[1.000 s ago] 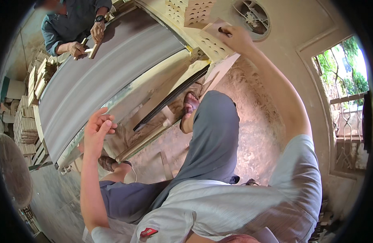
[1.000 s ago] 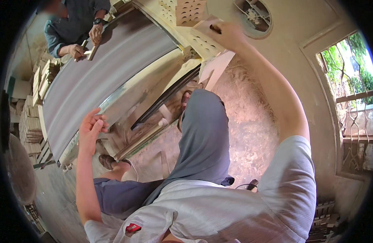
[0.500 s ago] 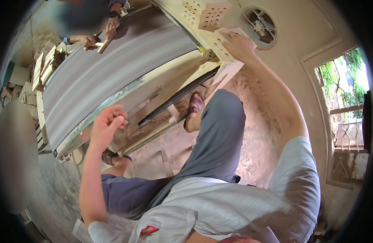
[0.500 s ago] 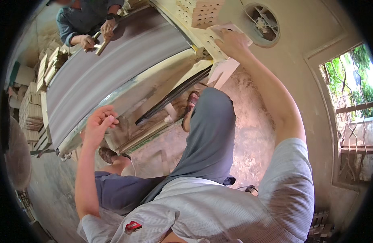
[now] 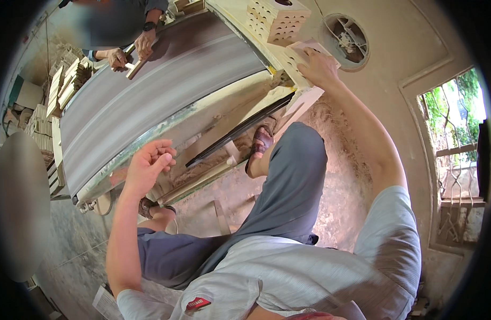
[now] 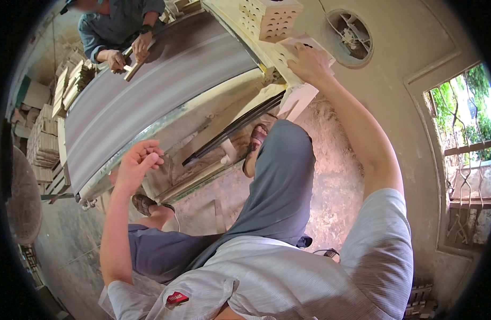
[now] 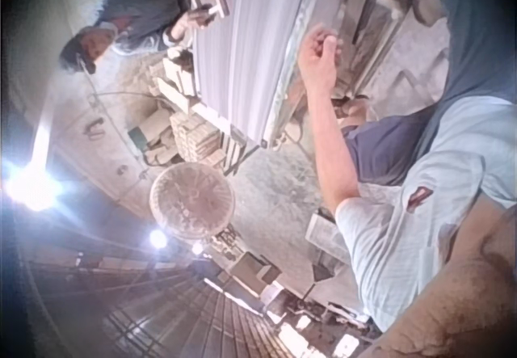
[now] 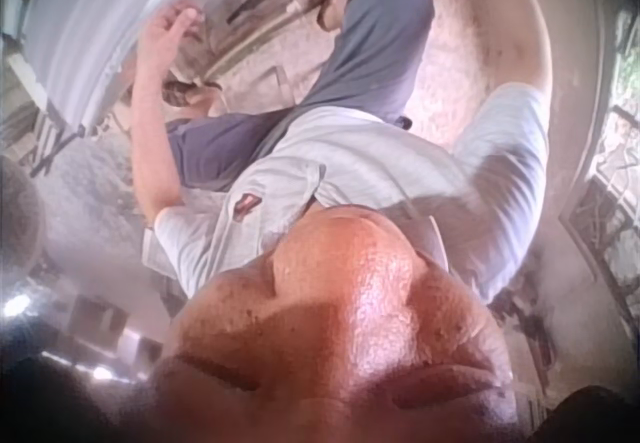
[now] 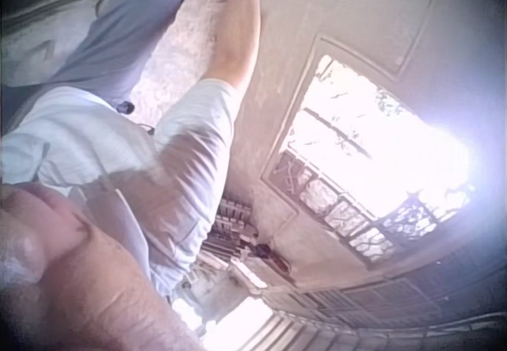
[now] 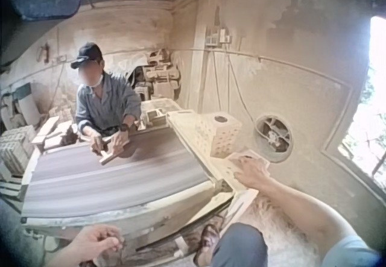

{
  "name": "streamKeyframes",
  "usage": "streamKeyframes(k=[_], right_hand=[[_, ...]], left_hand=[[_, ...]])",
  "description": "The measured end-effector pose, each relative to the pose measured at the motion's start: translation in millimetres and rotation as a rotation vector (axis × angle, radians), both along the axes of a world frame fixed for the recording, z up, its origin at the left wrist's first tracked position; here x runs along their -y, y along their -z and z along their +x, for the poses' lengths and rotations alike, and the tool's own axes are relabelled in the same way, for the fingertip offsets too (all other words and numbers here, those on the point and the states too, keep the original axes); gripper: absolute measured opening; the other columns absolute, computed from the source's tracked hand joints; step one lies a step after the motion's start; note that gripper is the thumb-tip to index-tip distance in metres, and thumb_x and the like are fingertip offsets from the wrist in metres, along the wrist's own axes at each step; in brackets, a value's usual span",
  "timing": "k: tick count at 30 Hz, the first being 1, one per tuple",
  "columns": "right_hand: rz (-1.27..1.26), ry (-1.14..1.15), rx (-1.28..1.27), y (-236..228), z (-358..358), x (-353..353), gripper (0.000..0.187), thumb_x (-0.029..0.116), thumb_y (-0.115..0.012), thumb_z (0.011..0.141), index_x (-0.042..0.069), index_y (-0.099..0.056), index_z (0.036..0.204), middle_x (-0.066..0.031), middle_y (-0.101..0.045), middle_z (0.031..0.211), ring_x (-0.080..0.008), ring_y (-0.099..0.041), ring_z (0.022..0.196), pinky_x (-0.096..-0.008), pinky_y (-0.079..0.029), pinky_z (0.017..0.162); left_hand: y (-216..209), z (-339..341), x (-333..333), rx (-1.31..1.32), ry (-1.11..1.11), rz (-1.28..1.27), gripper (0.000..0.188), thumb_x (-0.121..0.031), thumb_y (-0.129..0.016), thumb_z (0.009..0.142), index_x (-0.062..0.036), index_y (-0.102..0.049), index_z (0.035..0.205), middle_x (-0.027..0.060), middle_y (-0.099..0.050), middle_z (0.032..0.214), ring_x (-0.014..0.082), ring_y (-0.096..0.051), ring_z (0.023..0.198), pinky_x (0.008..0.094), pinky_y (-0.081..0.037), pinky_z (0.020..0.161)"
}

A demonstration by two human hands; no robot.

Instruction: Sanding the edges and flat surfaces of a square wooden frame using a large belt sander.

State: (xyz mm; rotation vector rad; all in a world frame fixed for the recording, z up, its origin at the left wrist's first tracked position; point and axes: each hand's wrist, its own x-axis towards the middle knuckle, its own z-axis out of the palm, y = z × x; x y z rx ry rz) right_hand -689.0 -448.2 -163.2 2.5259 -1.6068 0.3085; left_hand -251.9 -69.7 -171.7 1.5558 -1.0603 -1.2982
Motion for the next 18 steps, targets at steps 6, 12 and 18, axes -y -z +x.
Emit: streamKeyframes(k=[6,12,18], right_hand=[[-0.003,0.029,0.014,5.2,-8.1,0.0,0.068,0.045,-0.066,0.088,0.002,-0.065,0.141,-0.0252,-0.076,0.121,-0.0383,-0.072,0.115,-0.0499,-0.051,0.102],[-0.059,0.067,-0.142,-32.2,20.9,-7.9,0.061,0.046,-0.066,0.092,0.004,-0.070,0.137,-0.0197,-0.077,0.119,-0.0387,-0.071,0.115,-0.0518,-0.051,0.102],[-0.260,-0.294,-0.316,-109.8,109.3,25.6,0.067,0.046,-0.072,0.092,0.001,-0.064,0.141,-0.0258,-0.071,0.129,-0.0433,-0.067,0.121,-0.0501,-0.053,0.107]], left_hand=[[1.7,-3.3,1.7,0.053,0.035,0.062,0.036,-0.006,-0.066,0.105,-0.0008,-0.063,0.141,0.0084,-0.073,0.117,0.0158,-0.072,0.098,0.0301,-0.058,0.085],[-3.1,4.9,-6.7,0.058,0.017,0.041,0.034,-0.006,-0.067,0.105,-0.0012,-0.065,0.139,0.0068,-0.074,0.117,0.0123,-0.071,0.096,0.0276,-0.057,0.084],[-5.1,3.6,-19.0,0.145,0.039,0.046,0.035,-0.009,-0.069,0.105,0.0003,-0.065,0.138,0.0080,-0.076,0.117,0.0134,-0.071,0.102,0.0299,-0.058,0.091]])
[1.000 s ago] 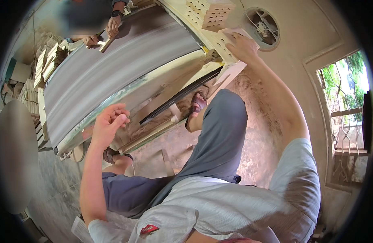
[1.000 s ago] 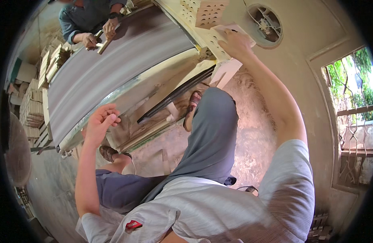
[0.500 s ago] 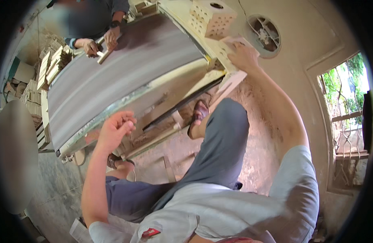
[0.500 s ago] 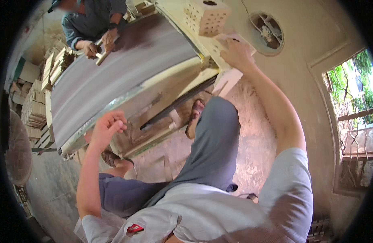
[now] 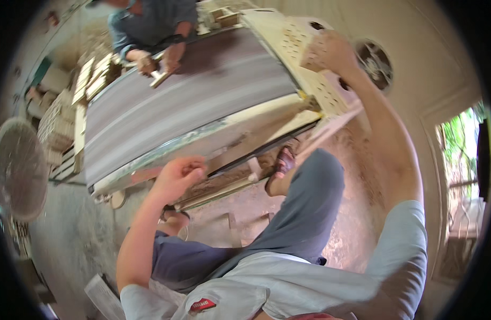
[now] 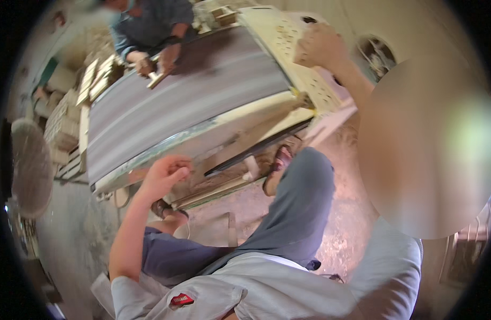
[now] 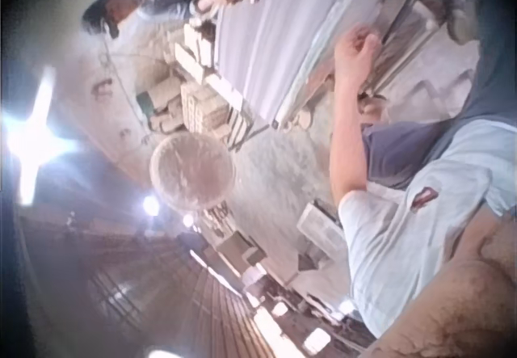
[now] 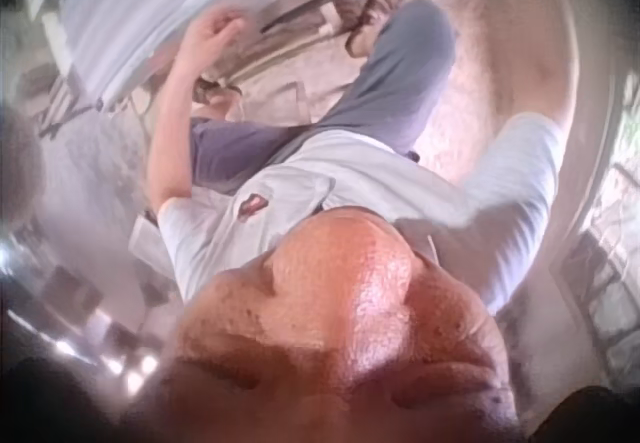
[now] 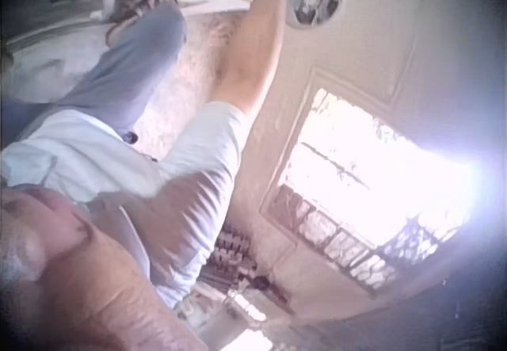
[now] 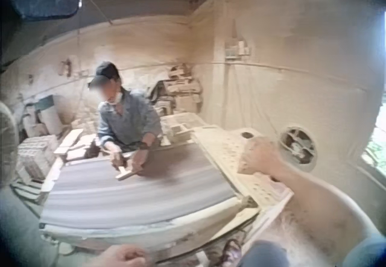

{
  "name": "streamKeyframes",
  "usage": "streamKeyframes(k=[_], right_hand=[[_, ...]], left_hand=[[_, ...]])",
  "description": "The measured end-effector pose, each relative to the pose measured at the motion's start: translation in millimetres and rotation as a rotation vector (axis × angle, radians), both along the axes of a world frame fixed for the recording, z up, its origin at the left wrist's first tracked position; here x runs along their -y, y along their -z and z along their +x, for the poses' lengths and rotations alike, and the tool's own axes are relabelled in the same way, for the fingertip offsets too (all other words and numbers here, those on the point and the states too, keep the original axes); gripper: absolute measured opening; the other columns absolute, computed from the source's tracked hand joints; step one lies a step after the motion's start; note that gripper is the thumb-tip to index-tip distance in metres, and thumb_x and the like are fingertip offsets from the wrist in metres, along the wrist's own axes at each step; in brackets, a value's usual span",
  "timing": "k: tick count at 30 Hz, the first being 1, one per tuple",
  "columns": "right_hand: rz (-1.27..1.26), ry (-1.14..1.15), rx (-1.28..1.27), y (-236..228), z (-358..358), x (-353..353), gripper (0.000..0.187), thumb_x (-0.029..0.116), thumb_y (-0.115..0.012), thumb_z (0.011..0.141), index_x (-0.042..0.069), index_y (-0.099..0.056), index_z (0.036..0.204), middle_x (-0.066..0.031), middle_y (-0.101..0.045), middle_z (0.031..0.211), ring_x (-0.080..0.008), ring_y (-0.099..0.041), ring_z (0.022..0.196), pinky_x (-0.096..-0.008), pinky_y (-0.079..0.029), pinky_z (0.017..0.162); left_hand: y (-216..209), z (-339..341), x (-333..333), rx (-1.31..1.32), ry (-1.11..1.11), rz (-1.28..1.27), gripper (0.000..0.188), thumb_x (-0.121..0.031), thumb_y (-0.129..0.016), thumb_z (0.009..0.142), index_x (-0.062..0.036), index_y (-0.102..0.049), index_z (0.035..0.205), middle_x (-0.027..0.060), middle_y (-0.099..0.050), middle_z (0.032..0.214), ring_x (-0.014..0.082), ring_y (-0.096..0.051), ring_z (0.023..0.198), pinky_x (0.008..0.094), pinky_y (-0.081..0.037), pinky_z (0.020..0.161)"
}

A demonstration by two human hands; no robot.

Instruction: Sanding the edges and flat surfaces of a square wooden frame using a large belt sander.

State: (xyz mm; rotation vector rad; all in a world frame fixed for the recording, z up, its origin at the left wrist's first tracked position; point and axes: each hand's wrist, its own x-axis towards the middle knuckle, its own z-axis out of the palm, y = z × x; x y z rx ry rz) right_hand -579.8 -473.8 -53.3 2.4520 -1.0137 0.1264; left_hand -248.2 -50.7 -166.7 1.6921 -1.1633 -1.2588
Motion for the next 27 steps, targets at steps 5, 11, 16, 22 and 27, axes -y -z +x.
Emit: streamKeyframes(k=[5,11,16,22,27], right_hand=[[0.068,0.157,0.281,28.2,-3.5,109.1,0.078,0.046,-0.070,0.092,-0.002,-0.055,0.151,-0.0259,-0.066,0.142,-0.0418,-0.063,0.131,-0.0514,-0.048,0.115],[0.117,0.208,0.268,36.1,28.7,102.2,0.075,0.044,-0.071,0.089,0.004,-0.058,0.151,-0.0221,-0.068,0.140,-0.0392,-0.061,0.134,-0.0562,-0.044,0.115],[-0.100,0.075,0.333,24.9,20.8,84.9,0.072,0.043,-0.073,0.087,0.007,-0.061,0.149,-0.0189,-0.067,0.141,-0.0373,-0.059,0.135,-0.0532,-0.043,0.114],[0.081,-0.525,0.534,-4.3,59.5,-27.7,0.059,0.022,-0.082,0.079,0.004,-0.067,0.134,-0.0186,-0.069,0.122,-0.0406,-0.061,0.119,-0.0495,-0.045,0.107],[0.247,-0.990,0.300,6.1,136.7,-173.9,0.061,0.014,-0.085,0.071,0.008,-0.066,0.129,-0.0128,-0.065,0.111,-0.0373,-0.061,0.114,-0.0513,-0.045,0.105]], left_hand=[[-0.2,-10.1,20.0,0.104,0.155,-0.099,0.035,-0.008,-0.071,0.104,-0.0007,-0.066,0.138,0.0074,-0.076,0.115,0.0132,-0.071,0.102,0.0300,-0.058,0.092],[-3.1,0.2,6.8,0.144,0.130,-0.117,0.033,-0.007,-0.070,0.105,-0.0009,-0.066,0.137,0.0090,-0.076,0.111,0.0148,-0.070,0.096,0.0306,-0.058,0.088],[-2.5,5.6,7.9,0.131,0.149,-0.130,0.031,-0.008,-0.069,0.106,-0.0012,-0.066,0.136,0.0081,-0.076,0.110,0.0147,-0.070,0.096,0.0306,-0.058,0.086],[-1.7,10.1,22.6,0.109,0.028,-0.249,0.048,-0.027,-0.069,0.108,-0.0006,-0.059,0.147,0.0099,-0.076,0.117,0.0187,-0.068,0.100,0.0341,-0.055,0.090],[-44.3,32.7,2.1,-0.429,-0.390,-0.350,0.062,-0.034,-0.068,0.108,-0.0042,-0.046,0.159,0.0091,-0.071,0.130,0.0202,-0.069,0.119,0.0352,-0.057,0.094]])
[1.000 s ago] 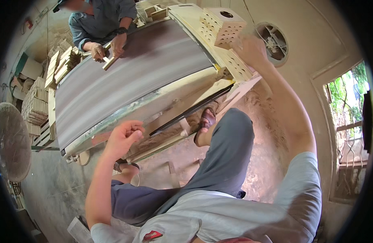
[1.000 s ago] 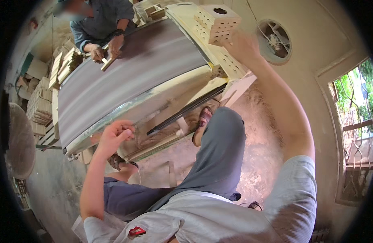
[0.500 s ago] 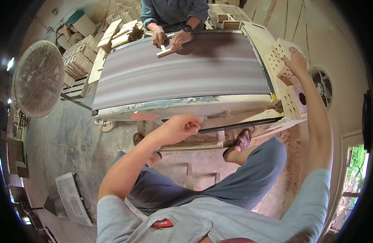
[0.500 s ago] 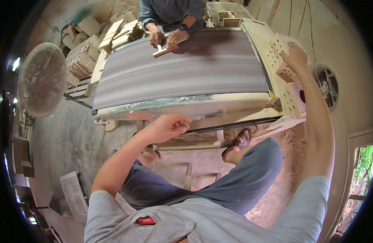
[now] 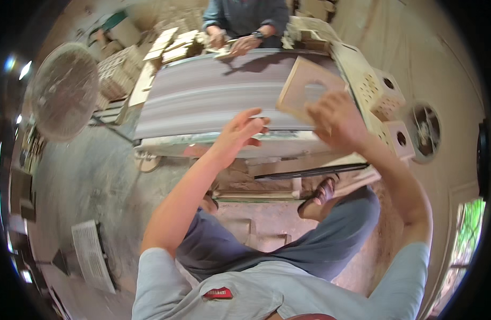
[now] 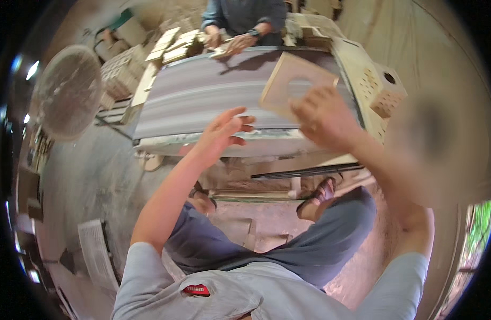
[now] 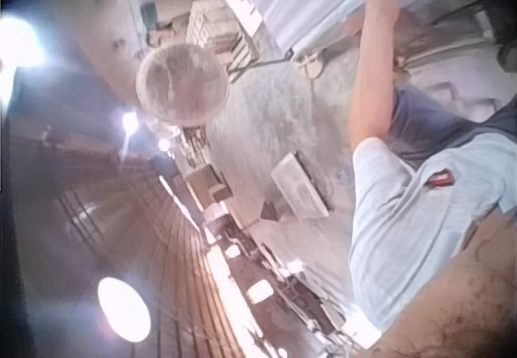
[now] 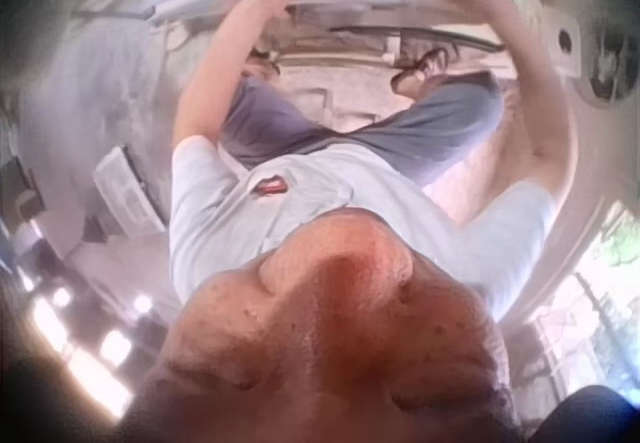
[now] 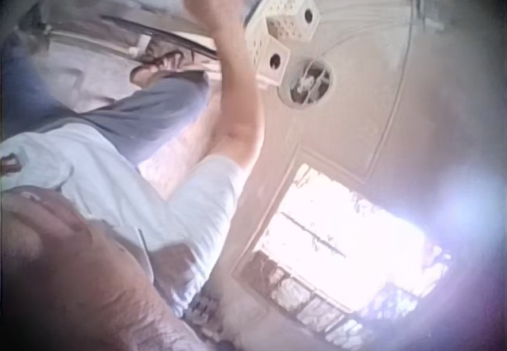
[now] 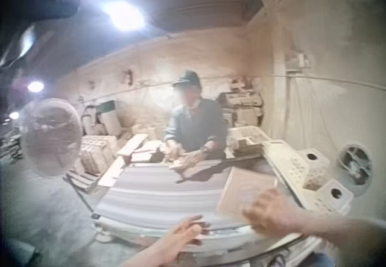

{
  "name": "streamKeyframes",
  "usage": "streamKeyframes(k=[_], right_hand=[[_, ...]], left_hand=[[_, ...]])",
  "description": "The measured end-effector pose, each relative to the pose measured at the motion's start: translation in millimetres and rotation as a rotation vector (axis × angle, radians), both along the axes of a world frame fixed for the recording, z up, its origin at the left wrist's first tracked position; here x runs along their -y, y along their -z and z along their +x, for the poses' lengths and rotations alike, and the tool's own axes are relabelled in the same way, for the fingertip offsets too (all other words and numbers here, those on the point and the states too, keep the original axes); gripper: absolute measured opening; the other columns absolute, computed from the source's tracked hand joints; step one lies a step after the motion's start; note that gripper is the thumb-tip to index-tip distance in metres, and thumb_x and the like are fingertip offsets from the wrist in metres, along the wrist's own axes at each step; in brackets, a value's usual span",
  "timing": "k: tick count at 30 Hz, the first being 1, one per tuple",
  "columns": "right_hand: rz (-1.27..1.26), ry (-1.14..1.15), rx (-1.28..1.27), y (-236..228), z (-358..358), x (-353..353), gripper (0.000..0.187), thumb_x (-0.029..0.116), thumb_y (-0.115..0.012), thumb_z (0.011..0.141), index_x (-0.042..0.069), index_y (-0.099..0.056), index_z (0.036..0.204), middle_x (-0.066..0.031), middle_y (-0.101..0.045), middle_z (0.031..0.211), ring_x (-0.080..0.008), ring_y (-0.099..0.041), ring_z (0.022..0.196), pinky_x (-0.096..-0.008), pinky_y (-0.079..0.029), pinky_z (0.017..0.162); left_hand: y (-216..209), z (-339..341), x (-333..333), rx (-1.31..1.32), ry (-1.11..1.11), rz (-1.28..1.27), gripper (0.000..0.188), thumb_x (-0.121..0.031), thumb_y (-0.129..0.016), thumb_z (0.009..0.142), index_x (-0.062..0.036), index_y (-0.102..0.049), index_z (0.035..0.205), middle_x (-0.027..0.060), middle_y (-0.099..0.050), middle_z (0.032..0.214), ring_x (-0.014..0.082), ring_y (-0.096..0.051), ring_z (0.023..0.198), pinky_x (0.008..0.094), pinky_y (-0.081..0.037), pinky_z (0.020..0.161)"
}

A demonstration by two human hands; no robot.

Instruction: Sanding the edges and flat surfaces of a square wooden frame using a large belt sander.

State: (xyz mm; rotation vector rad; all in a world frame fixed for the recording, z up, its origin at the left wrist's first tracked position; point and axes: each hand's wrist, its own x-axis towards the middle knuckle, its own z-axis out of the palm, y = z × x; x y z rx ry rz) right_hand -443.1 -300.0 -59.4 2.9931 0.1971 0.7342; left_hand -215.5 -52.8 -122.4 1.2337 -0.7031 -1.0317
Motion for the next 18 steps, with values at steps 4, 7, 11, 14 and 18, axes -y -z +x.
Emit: streamKeyframes(k=[4,7,11,14,18], right_hand=[[0.070,0.028,-0.112,19.5,-9.0,-59.9,0.068,0.011,-0.086,0.068,0.009,-0.064,0.133,-0.0128,-0.064,0.121,-0.0367,-0.057,0.127,-0.0548,-0.039,0.119],[-0.064,0.037,-0.070,36.1,-0.5,-67.6,0.074,0.011,-0.087,0.068,0.009,-0.063,0.138,-0.0128,-0.064,0.130,-0.0370,-0.055,0.134,-0.0556,-0.039,0.120],[-0.102,-0.110,-0.023,53.4,26.9,-73.2,0.078,0.010,-0.087,0.071,0.008,-0.061,0.143,-0.0134,-0.062,0.138,-0.0369,-0.052,0.141,-0.0547,-0.037,0.122],[0.167,0.047,0.208,55.9,30.2,-74.3,0.079,0.014,-0.089,0.080,0.006,-0.055,0.150,-0.0145,-0.057,0.150,-0.0369,-0.052,0.142,-0.0493,-0.040,0.121],[0.995,0.346,0.128,79.6,36.5,-4.2,0.060,0.018,-0.080,0.094,0.001,-0.056,0.147,-0.0155,-0.062,0.144,-0.0239,-0.063,0.125,-0.0388,-0.051,0.103]], left_hand=[[13.0,-3.0,30.1,0.152,0.337,-0.011,0.040,-0.031,-0.077,0.100,-0.0010,-0.068,0.125,0.0062,-0.075,0.106,0.0138,-0.071,0.089,0.0295,-0.057,0.077],[8.1,-1.2,15.1,0.169,0.230,0.042,0.037,-0.026,-0.080,0.097,-0.0003,-0.070,0.122,0.0067,-0.075,0.105,0.0145,-0.071,0.089,0.0297,-0.058,0.078],[35.1,16.7,-11.0,0.049,0.101,0.019,0.031,-0.013,-0.079,0.096,-0.0003,-0.070,0.122,0.0073,-0.074,0.107,0.0153,-0.071,0.088,0.0309,-0.059,0.081],[55.0,30.3,-11.2,-0.089,-0.048,-0.101,0.029,-0.007,-0.078,0.094,0.0000,-0.069,0.121,0.0064,-0.073,0.103,0.0156,-0.069,0.087,0.0316,-0.058,0.080],[54.7,36.1,5.9,0.078,-0.040,-0.153,0.036,-0.011,-0.080,0.090,0.0001,-0.068,0.122,0.0062,-0.071,0.099,0.0146,-0.067,0.087,0.0309,-0.055,0.081]])
